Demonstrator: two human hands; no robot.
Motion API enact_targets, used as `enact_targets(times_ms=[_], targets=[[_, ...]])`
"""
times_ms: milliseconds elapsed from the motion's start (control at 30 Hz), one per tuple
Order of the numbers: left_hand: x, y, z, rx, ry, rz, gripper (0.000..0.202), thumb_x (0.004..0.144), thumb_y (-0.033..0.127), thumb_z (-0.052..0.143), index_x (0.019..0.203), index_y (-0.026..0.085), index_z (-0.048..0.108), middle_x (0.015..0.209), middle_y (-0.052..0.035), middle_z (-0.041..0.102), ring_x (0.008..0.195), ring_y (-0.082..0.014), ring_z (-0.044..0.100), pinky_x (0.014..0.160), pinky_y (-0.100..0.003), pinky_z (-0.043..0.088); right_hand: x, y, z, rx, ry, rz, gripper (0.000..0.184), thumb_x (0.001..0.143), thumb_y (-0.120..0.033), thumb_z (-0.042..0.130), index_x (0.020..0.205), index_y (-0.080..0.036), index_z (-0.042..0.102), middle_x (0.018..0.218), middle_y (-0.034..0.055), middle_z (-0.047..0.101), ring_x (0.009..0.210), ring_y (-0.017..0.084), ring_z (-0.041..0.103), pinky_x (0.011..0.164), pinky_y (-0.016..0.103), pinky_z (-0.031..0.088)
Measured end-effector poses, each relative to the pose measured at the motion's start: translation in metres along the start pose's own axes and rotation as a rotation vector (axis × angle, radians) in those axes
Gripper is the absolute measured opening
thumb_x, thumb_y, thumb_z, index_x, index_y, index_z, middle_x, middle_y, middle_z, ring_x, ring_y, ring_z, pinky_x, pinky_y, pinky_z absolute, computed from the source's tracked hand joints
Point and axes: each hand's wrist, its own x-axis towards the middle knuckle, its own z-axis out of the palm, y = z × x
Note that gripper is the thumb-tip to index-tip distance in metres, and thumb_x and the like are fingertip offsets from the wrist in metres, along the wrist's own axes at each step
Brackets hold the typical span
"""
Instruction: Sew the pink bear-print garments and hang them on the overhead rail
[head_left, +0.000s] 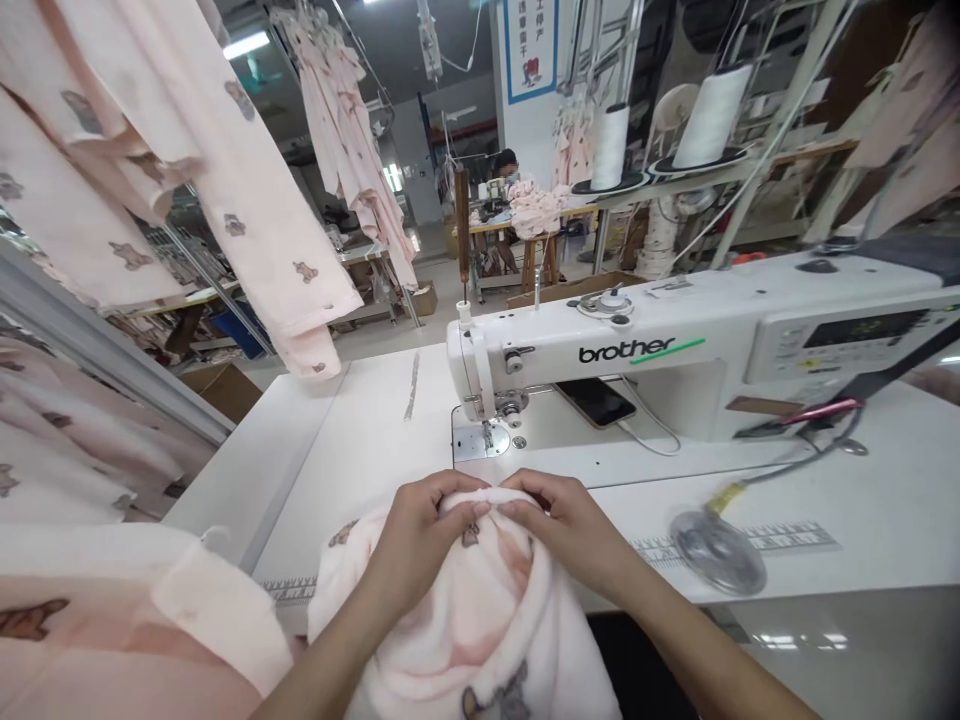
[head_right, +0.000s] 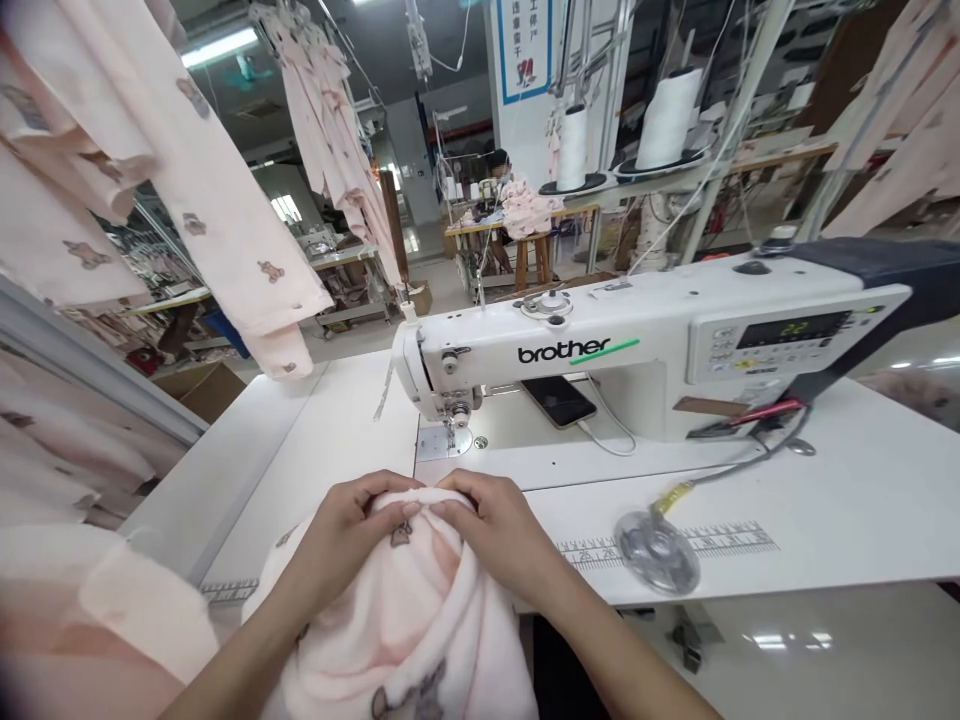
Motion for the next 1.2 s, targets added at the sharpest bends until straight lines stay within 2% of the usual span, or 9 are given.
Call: enact_targets(times_ms=[100, 167, 267, 333, 500, 600, 800, 1033, 1200], targets=[[0.029, -0.013, 0.002, 0.027, 0.044, -0.003, 0.019, 0.071, 0.031, 0.062, 0.079, 0.014, 0.066, 0.056, 0.0011, 0.058, 0.055, -0.0115, 0.053, 0.055, -0.02, 0.041, 0.021, 0.018, -0.001, 0.148, 0.044, 0.084, 0.021, 0.08, -0.035, 0.054, 0.075, -0.016, 0.055, 0.069, -0.0019, 0.052, 0.065, 0.014, 0.048, 0.057, 0.022, 0.034], [0.053, -0.027, 0.004, 0.058, 0.052, 0.012, 0.022, 0.069, 0.034, 0.062, 0.076, 0.013, 0.065, 0.058, -0.0004, 0.061, 0.057, -0.0128, 0.054, 0.055, -0.021, 0.041, 0.039, 0.033, -0.005, 0.104, 0.071, 0.135, 0.025, 0.079, -0.04, 0.054, 0.072, -0.015, 0.053, 0.066, -0.0021, 0.05, 0.062, 0.014, 0.048, 0.054, 0.022, 0.033], [0.084, -0.049, 0.007, 0.084, -0.026, -0.027, 0.025, 0.071, 0.036, 0.059, 0.076, 0.012, 0.064, 0.063, -0.0032, 0.064, 0.06, -0.0145, 0.057, 0.056, -0.022, 0.041, 0.063, 0.053, -0.012, -0.292, 0.137, 0.196, 0.022, 0.079, -0.035, 0.053, 0.066, -0.017, 0.052, 0.062, -0.0024, 0.052, 0.061, 0.014, 0.049, 0.052, 0.022, 0.03], [0.095, -0.06, 0.009, 0.109, -0.088, -0.043, 0.026, 0.075, 0.036, 0.053, 0.079, 0.012, 0.064, 0.067, -0.0042, 0.065, 0.063, -0.0156, 0.058, 0.058, -0.023, 0.041, 0.073, 0.06, -0.014, -0.507, 0.156, 0.218, 0.018, 0.078, -0.029, 0.053, 0.065, -0.018, 0.053, 0.062, -0.0023, 0.054, 0.062, 0.014, 0.05, 0.053, 0.022, 0.029], [0.105, -0.07, 0.01, 0.405, -0.056, 0.048, 0.023, 0.08, 0.028, 0.043, 0.08, 0.017, 0.063, 0.08, -0.0039, 0.066, 0.075, -0.0176, 0.058, 0.066, -0.026, 0.04, 0.086, 0.063, -0.011, -0.648, 0.143, 0.295, 0.016, 0.075, -0.023, 0.053, 0.059, -0.019, 0.05, 0.054, -0.0021, 0.051, 0.057, 0.015, 0.049, 0.052, 0.024, 0.026], [0.113, -0.068, 0.011, 0.5, -0.029, 0.03, 0.021, 0.079, 0.027, 0.044, 0.078, 0.019, 0.064, 0.084, -0.004, 0.066, 0.077, -0.0185, 0.058, 0.065, -0.026, 0.038, 0.092, 0.064, -0.011, -0.711, 0.142, 0.346, 0.012, 0.074, -0.023, 0.053, 0.063, -0.02, 0.051, 0.055, -0.0021, 0.052, 0.056, 0.015, 0.049, 0.051, 0.024, 0.026], [0.133, -0.065, 0.015, 0.515, -0.007, -0.074, 0.017, 0.074, 0.026, 0.049, 0.073, 0.018, 0.064, 0.075, -0.0031, 0.068, 0.073, -0.0189, 0.059, 0.061, -0.025, 0.036, 0.098, 0.068, -0.017, -0.863, 0.157, 0.395, 0.011, 0.077, -0.028, 0.052, 0.072, -0.02, 0.057, 0.065, 0.0009, 0.058, 0.062, 0.017, 0.054, 0.05, 0.024, 0.03], [0.134, -0.067, 0.019, 0.502, 0.013, -0.083, 0.017, 0.076, 0.025, 0.046, 0.079, 0.019, 0.061, 0.078, -0.0032, 0.067, 0.073, -0.0186, 0.058, 0.06, -0.025, 0.036, 0.099, 0.071, -0.02, -0.863, 0.163, 0.383, 0.016, 0.078, -0.026, 0.051, 0.065, -0.018, 0.056, 0.062, 0.0019, 0.058, 0.059, 0.017, 0.053, 0.05, 0.024, 0.029], [0.135, -0.069, 0.018, 0.475, 0.009, -0.061, 0.016, 0.076, 0.024, 0.046, 0.076, 0.019, 0.061, 0.079, -0.0043, 0.067, 0.077, -0.0198, 0.059, 0.065, -0.026, 0.039, 0.098, 0.072, -0.019, -0.858, 0.188, 0.334, 0.019, 0.077, -0.023, 0.05, 0.059, -0.018, 0.053, 0.06, 0.0019, 0.058, 0.054, 0.016, 0.051, 0.048, 0.024, 0.027]])
